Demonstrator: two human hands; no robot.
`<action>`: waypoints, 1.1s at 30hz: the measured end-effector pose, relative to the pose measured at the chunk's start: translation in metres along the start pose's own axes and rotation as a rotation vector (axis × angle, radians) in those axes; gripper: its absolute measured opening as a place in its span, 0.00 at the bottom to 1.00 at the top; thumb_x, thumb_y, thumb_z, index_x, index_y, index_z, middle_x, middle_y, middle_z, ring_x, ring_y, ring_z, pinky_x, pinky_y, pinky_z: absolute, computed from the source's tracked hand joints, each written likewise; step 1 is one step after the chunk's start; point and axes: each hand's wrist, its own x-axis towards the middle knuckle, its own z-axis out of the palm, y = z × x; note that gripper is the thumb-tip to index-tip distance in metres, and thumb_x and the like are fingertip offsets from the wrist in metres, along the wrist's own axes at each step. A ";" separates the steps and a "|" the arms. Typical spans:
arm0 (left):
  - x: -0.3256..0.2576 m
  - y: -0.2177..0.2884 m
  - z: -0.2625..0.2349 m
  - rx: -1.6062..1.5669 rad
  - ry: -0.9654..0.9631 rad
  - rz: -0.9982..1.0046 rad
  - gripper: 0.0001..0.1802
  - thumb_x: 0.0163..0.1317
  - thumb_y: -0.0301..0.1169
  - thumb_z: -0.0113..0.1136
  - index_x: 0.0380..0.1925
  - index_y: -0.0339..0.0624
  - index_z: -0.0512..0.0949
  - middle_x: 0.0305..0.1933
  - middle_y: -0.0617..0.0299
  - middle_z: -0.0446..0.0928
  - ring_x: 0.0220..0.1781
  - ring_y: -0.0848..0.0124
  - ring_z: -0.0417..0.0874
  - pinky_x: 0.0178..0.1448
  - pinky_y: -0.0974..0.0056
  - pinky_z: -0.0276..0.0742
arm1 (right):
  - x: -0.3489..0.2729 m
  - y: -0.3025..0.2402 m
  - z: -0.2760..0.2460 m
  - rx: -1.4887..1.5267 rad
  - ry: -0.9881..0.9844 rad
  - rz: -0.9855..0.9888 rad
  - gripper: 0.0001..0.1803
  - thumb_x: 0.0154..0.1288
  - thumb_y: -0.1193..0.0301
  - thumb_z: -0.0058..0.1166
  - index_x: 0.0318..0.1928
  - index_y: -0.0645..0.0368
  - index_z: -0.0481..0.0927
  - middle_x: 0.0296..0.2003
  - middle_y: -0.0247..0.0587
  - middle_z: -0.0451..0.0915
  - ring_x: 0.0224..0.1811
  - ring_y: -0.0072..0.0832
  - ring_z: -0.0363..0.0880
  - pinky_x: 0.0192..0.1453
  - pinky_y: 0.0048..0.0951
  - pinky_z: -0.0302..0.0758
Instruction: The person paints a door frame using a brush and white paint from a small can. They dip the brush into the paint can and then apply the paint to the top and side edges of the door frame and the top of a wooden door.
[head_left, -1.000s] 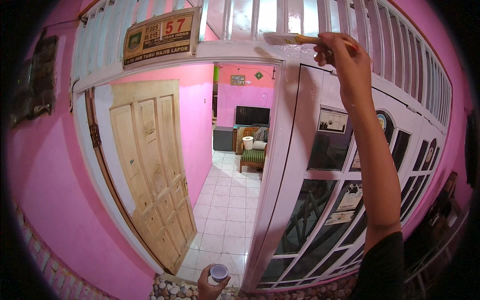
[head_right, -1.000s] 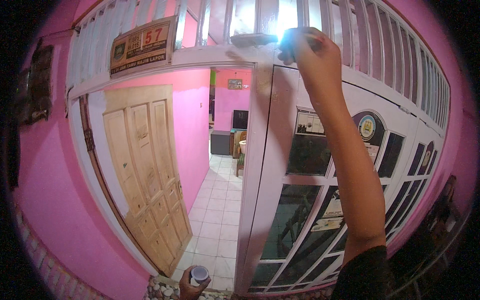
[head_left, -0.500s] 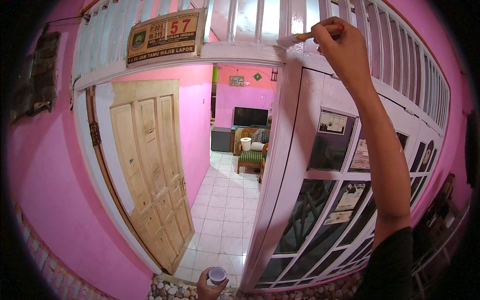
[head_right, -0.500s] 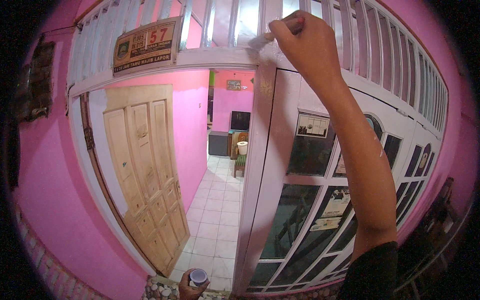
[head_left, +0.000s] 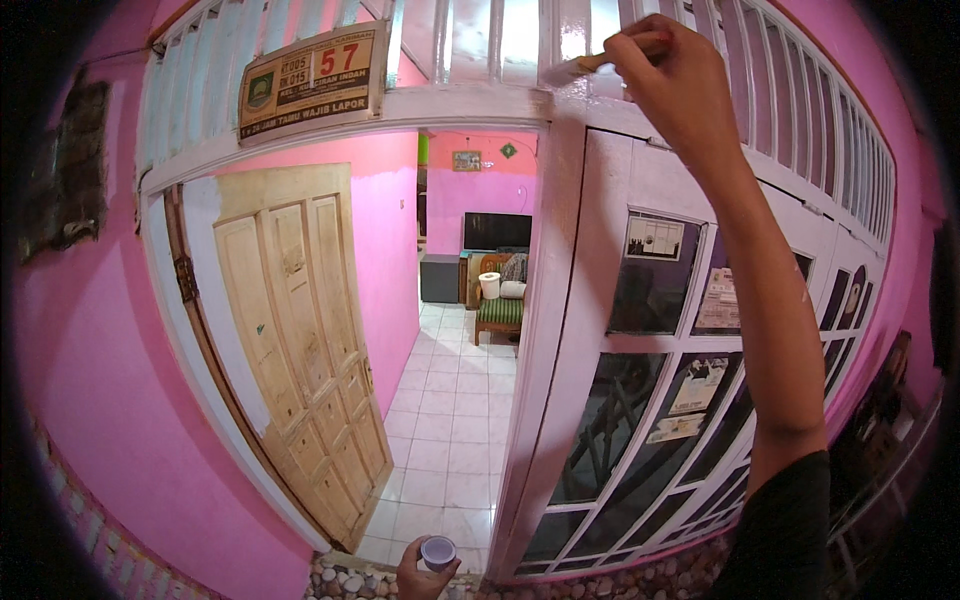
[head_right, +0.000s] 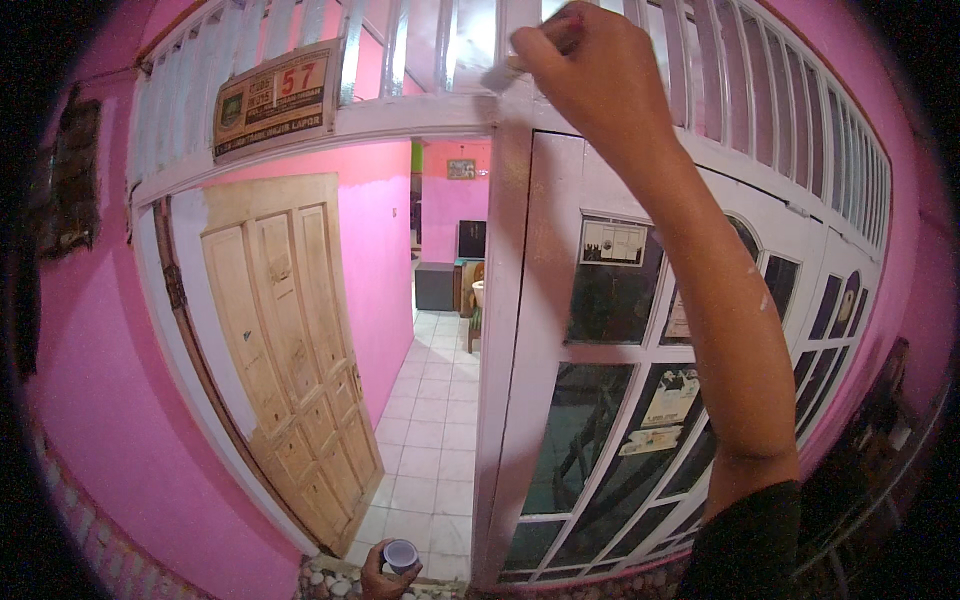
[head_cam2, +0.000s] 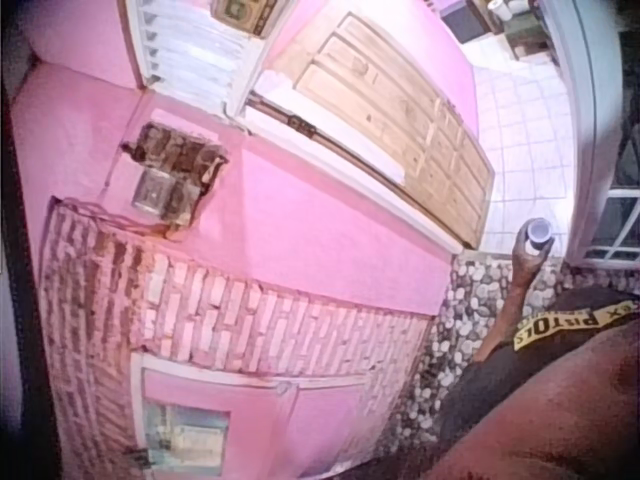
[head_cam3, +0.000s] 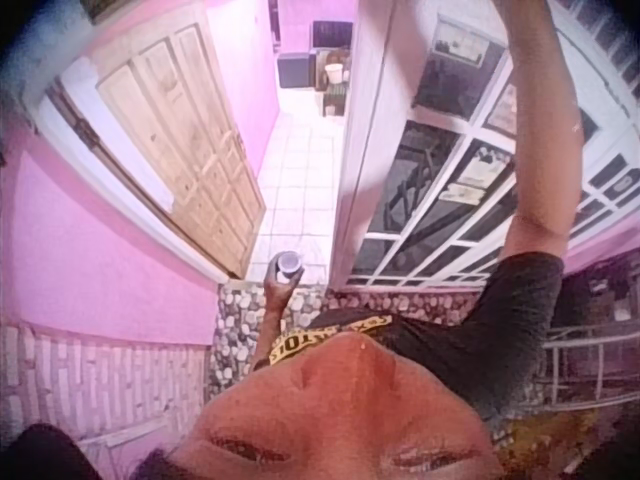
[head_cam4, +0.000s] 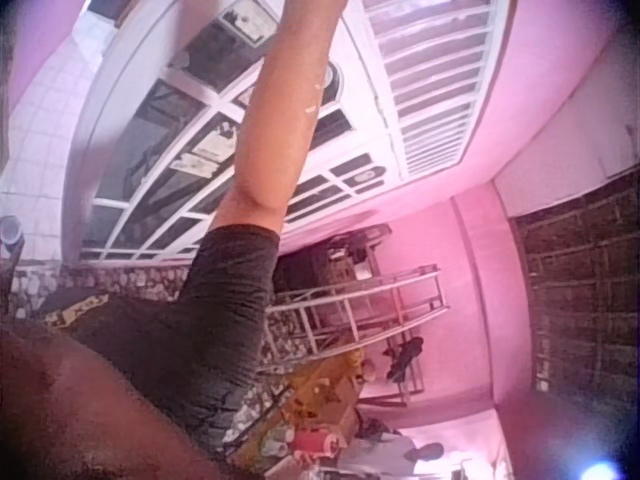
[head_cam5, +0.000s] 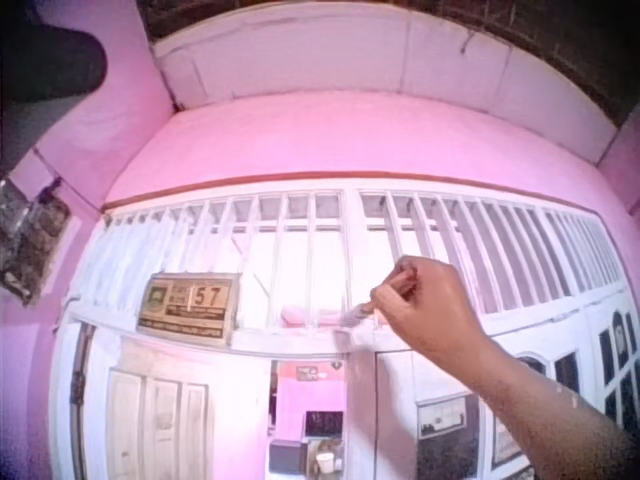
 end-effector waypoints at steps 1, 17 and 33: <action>0.000 0.001 0.000 0.044 -0.008 0.001 0.33 0.54 0.31 0.80 0.59 0.35 0.76 0.52 0.53 0.81 0.54 0.64 0.83 0.59 0.59 0.79 | -0.001 -0.007 0.003 0.060 -0.027 0.090 0.16 0.63 0.62 0.60 0.37 0.66 0.85 0.22 0.37 0.80 0.26 0.19 0.77 0.32 0.25 0.74; 0.007 -0.002 0.005 0.069 -0.070 0.029 0.32 0.55 0.29 0.79 0.58 0.35 0.76 0.52 0.54 0.82 0.54 0.65 0.83 0.60 0.60 0.79 | -0.007 0.007 -0.008 0.152 -0.052 0.066 0.15 0.64 0.63 0.59 0.39 0.66 0.85 0.22 0.34 0.80 0.24 0.18 0.75 0.32 0.24 0.72; 0.010 0.001 0.013 0.060 -0.101 -0.014 0.33 0.55 0.30 0.79 0.59 0.35 0.75 0.52 0.53 0.81 0.55 0.65 0.82 0.60 0.60 0.79 | -0.018 0.043 -0.034 -0.242 -0.034 0.089 0.19 0.63 0.59 0.60 0.40 0.65 0.86 0.28 0.44 0.87 0.30 0.26 0.85 0.39 0.28 0.79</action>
